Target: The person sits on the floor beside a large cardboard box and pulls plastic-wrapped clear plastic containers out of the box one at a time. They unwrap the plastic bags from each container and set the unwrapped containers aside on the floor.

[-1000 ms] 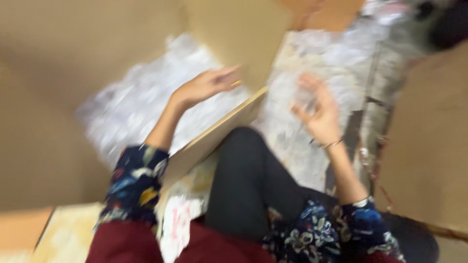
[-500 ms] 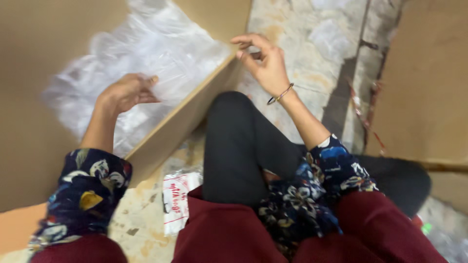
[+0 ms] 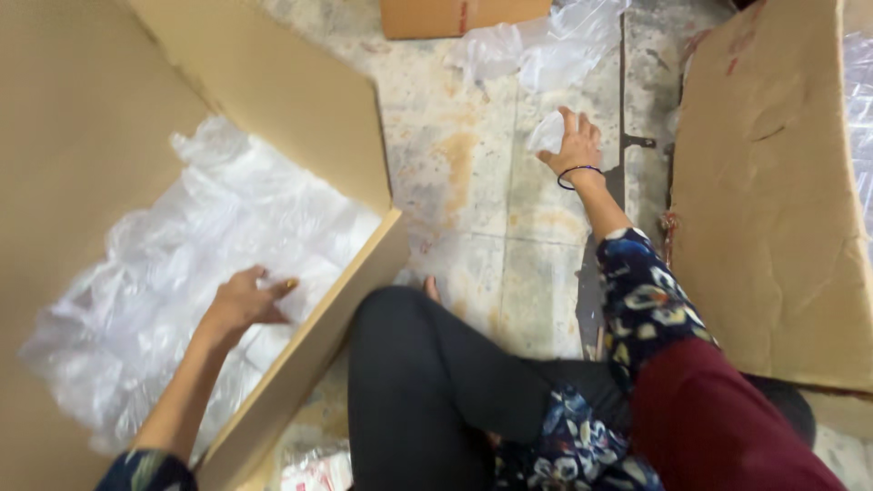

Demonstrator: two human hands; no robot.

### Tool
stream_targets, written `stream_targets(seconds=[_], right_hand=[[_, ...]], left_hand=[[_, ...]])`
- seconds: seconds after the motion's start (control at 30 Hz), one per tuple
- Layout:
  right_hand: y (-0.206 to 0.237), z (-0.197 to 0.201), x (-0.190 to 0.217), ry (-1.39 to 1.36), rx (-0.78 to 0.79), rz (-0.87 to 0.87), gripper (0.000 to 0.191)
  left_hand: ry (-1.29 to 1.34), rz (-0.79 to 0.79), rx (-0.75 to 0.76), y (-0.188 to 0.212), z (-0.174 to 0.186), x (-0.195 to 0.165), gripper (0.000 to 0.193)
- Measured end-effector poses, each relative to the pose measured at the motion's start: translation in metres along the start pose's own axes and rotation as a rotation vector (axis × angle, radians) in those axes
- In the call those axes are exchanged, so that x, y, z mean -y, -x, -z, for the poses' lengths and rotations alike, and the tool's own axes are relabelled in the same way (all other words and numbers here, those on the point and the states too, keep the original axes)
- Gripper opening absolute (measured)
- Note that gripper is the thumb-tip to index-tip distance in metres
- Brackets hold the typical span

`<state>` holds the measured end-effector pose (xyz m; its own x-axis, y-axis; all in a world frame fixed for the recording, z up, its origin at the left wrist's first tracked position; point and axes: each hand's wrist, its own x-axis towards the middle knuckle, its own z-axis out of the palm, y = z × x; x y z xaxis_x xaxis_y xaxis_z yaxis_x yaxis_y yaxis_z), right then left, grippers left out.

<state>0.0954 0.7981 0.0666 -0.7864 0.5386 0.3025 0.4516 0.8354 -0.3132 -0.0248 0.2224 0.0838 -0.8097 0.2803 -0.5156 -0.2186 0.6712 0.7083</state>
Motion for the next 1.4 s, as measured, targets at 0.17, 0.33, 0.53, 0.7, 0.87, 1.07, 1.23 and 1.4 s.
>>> stream_targets(seconds=[0.17,0.33,0.53,0.7,0.87,1.07,1.23,1.4], right_hand=[[0.012,-0.029,-0.019,0.189,0.093,-0.146,0.105],[0.078,-0.043,0.009,0.035,0.023,0.036,0.098],[0.140,0.048,0.112,-0.665,0.278,0.189,0.077],[0.139,0.153,0.207,-0.697,0.080,0.564,0.069],[0.133,0.196,0.275,-0.426,-0.022,0.828,0.048],[0.123,0.176,0.308,-0.612,-0.017,0.925,0.055],[0.094,0.137,0.332,-0.727,0.047,0.897,0.050],[0.088,0.091,0.343,-0.727,0.100,0.858,0.053]], left_hand=[[0.041,0.104,-0.010,-0.001,0.001,0.002,0.080],[0.016,0.043,0.022,0.000,0.004,0.004,0.073],[-0.262,-0.046,-0.013,0.019,0.011,-0.031,0.062],[0.058,-0.276,-0.156,0.053,0.041,-0.079,0.044],[0.344,-0.362,-0.007,0.041,0.045,-0.074,0.038],[-0.694,-0.434,-0.417,-0.013,0.036,-0.027,0.069],[-0.285,-0.238,-0.170,-0.021,0.031,-0.043,0.033],[-0.700,-0.107,-0.121,0.000,0.044,-0.046,0.055]])
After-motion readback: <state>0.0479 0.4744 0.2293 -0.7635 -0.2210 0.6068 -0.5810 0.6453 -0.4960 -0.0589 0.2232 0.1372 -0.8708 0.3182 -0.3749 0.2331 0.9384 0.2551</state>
